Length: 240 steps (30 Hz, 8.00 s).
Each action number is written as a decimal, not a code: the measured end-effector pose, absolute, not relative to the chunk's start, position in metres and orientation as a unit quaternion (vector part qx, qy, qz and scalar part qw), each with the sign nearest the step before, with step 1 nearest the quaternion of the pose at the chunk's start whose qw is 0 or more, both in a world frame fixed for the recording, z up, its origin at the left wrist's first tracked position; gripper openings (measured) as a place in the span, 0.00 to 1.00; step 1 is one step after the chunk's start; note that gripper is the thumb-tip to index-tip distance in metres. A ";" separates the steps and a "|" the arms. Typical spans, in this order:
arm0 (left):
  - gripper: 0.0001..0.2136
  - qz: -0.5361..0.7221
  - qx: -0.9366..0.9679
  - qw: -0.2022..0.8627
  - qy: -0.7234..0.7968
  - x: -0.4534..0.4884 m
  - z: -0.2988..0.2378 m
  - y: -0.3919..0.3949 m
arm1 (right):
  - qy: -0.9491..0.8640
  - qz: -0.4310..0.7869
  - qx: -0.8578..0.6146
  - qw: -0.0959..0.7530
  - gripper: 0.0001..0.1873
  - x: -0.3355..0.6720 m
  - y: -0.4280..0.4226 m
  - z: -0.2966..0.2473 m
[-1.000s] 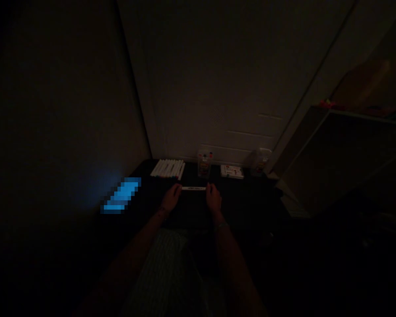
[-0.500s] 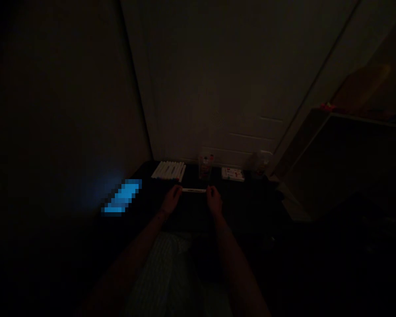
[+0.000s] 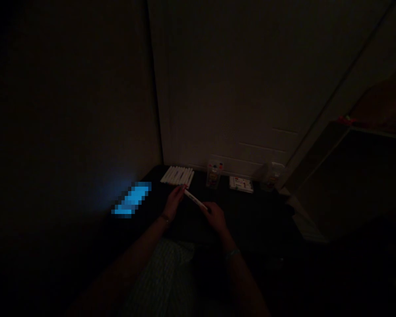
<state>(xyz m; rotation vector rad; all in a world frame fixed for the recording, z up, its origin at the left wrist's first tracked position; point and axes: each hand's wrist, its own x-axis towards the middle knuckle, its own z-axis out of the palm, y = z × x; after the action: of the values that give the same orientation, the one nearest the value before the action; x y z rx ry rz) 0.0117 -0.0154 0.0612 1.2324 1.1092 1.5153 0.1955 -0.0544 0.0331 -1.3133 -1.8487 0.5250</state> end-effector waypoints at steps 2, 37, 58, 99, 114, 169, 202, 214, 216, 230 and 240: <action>0.18 0.607 0.527 0.436 0.405 0.021 0.072 -0.010 | -0.734 0.216 -0.508 0.395 0.16 0.196 -0.055 0.035; 0.25 0.468 0.438 0.744 0.189 0.066 0.041 0.001 | -0.646 0.428 -0.489 0.401 0.19 0.201 -0.040 0.031; 0.23 0.484 0.414 0.736 0.231 0.067 0.027 0.008 | -0.630 0.402 -0.529 0.402 0.17 0.199 -0.045 0.039; 0.23 0.478 0.406 0.742 0.236 0.066 0.031 0.005 | -0.635 0.409 -0.512 0.410 0.18 0.197 -0.048 0.045; 0.24 0.485 0.403 0.742 0.227 0.068 0.027 0.008 | -0.638 0.411 -0.514 0.401 0.18 0.202 -0.044 0.040; 0.13 0.462 0.701 0.388 0.379 0.082 0.019 -0.007 | -0.757 0.038 -0.460 0.463 0.16 0.230 -0.069 0.121; 0.23 0.465 0.667 0.395 0.428 0.080 0.025 -0.007 | -0.723 -0.083 -0.462 0.507 0.16 0.277 0.011 0.225; 0.22 0.456 0.676 0.381 0.435 0.079 0.026 -0.007 | -0.734 -0.080 -0.450 0.502 0.16 0.264 0.015 0.230; 0.22 0.453 0.681 0.380 0.432 0.079 0.026 -0.008 | -0.742 -0.080 -0.446 0.494 0.16 0.259 0.017 0.231; 0.19 0.437 0.694 0.360 0.445 0.078 0.025 -0.007 | -0.759 -0.089 -0.446 0.467 0.15 0.240 0.047 0.242; 0.18 0.418 0.707 0.350 0.450 0.077 0.030 -0.009 | -0.781 -0.069 -0.542 0.303 0.13 0.240 0.074 0.209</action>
<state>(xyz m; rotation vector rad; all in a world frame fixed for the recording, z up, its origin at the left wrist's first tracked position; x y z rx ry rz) 0.0772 -0.0092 0.0305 1.8315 1.1645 1.0839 0.2405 0.0737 0.2092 -1.4374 -2.0693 -0.1839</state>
